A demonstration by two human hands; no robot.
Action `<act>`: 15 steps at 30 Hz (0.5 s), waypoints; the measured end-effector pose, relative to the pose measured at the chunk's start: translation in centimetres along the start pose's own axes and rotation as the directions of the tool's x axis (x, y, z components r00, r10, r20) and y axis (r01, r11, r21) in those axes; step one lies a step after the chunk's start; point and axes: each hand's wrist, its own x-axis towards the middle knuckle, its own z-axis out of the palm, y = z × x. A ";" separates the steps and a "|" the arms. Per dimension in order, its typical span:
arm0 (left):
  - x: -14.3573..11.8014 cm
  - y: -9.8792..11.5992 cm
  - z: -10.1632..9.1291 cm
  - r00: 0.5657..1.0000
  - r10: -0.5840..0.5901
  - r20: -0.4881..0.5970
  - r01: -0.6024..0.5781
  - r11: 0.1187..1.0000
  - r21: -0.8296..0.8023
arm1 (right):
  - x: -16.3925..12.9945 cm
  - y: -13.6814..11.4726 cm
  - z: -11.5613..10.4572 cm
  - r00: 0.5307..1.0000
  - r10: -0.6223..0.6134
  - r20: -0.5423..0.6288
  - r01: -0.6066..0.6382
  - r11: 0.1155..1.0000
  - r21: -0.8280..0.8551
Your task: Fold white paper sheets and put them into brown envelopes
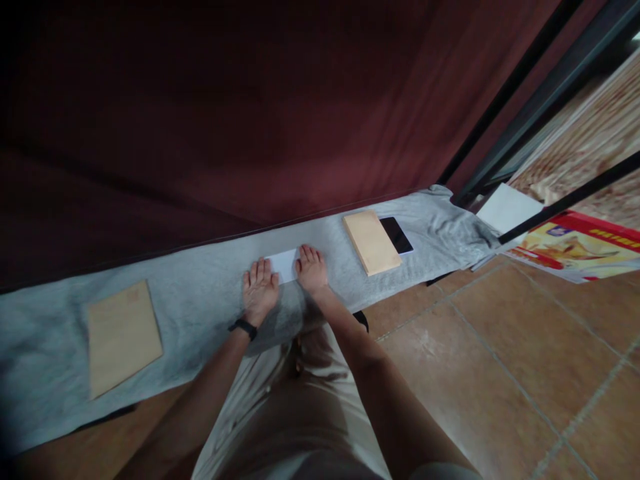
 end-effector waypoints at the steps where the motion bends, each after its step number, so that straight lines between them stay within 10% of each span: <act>1: 0.0 0.0 0.0 1.000 0.003 -0.002 -0.003 1.000 0.009 | -0.2 0.0 -0.3 0.999 0.044 -0.010 -0.044 0.999 0.004; 15: -0.2 0.3 -0.8 1.000 0.003 -0.002 -0.003 1.000 -0.006 | 0.8 0.0 -2.2 0.923 0.369 0.109 -0.382 0.914 0.139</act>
